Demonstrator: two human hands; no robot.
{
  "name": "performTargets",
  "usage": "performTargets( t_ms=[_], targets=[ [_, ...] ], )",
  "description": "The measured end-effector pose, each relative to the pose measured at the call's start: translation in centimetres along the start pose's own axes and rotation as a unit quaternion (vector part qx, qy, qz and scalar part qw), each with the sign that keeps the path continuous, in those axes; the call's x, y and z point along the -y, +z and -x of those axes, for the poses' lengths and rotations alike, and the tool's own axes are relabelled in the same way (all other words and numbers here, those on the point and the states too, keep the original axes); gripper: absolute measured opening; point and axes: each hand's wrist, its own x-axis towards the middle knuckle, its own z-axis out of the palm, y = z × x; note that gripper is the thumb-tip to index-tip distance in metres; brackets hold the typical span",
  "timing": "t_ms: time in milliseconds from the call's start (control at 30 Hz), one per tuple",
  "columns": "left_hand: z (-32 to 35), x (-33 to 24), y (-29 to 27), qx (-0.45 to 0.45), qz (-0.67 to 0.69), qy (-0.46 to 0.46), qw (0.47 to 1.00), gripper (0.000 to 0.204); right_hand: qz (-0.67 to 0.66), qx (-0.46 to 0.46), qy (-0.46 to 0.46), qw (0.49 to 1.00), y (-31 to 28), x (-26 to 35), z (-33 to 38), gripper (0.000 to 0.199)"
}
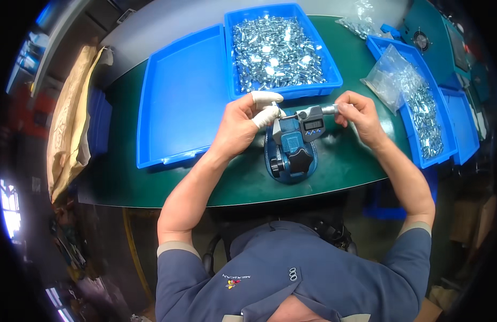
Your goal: The person inspects and measures small metal parts using a micrometer.
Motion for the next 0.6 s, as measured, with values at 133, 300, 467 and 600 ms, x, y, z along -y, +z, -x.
performTargets(
  t_ms=[133,300,467,600],
  targets=[
    [0.6,-0.1,0.1,0.007,-0.002,0.013,1.000,0.026,-0.018,0.013,-0.012,1.000,0.2,1.8,-0.3,0.037],
    [0.6,-0.5,0.4,0.002,-0.009,0.000,1.000,0.027,0.031,0.064,-0.013,0.997,-0.4,0.0,-1.1,0.046],
    [0.5,-1.0,0.3,0.000,-0.010,-0.016,1.000,0.028,0.023,0.086,0.014,0.996,-0.8,-0.1,-0.6,0.043],
    [0.4,-1.0,0.4,-0.003,-0.012,-0.020,1.000,0.028,0.026,0.051,-0.007,0.998,-0.3,0.1,-0.6,0.041]
  ],
)
